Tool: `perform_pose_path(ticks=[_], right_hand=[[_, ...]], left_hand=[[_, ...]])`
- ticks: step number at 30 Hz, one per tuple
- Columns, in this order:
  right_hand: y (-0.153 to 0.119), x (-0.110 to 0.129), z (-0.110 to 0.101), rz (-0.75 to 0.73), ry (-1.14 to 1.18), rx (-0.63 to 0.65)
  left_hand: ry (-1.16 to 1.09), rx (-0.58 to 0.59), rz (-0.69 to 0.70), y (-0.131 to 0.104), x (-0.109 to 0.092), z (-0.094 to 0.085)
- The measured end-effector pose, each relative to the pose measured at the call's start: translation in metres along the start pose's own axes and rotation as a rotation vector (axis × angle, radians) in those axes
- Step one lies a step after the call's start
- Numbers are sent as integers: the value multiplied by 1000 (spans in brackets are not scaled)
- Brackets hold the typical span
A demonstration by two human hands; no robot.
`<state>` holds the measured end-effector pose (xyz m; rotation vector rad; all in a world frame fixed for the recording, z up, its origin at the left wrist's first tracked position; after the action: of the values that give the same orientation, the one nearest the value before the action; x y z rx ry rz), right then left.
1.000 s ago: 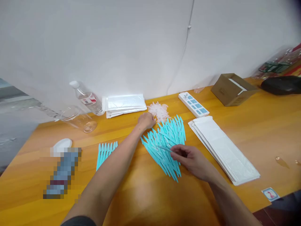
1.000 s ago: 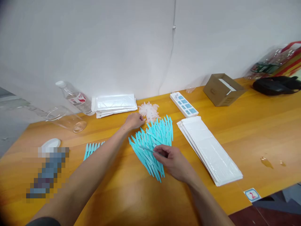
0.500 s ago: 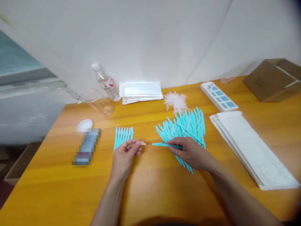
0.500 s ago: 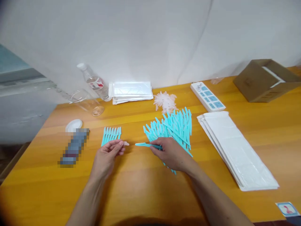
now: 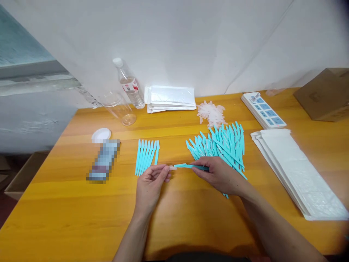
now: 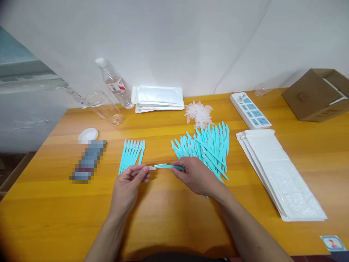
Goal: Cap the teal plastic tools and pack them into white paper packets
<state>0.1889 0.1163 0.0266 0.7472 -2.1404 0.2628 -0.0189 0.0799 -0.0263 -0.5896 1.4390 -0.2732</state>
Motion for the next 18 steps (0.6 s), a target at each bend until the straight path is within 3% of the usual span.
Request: perform_pose_path(ticks=[3, 11, 18], right_hand=[[-1, -3, 0, 6, 14, 9], [-1, -4, -1, 13, 38, 8], [-3, -5, -4, 5, 12, 6]], left_hand=[[10, -53, 20, 1, -3, -11], [26, -12, 36, 0, 0, -4], [273, 123, 90, -5, -14, 0]])
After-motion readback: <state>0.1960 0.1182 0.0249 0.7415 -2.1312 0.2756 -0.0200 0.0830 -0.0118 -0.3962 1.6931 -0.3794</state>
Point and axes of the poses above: each hand's wrist, its own y-axis towards the middle knuckle, its own z-axis out of the palm, x = y × z, the point moved 8 cm from there along y, towards the middle knuckle, and after that the axes turned 15 degrees about -z, right-handed, at the moved point
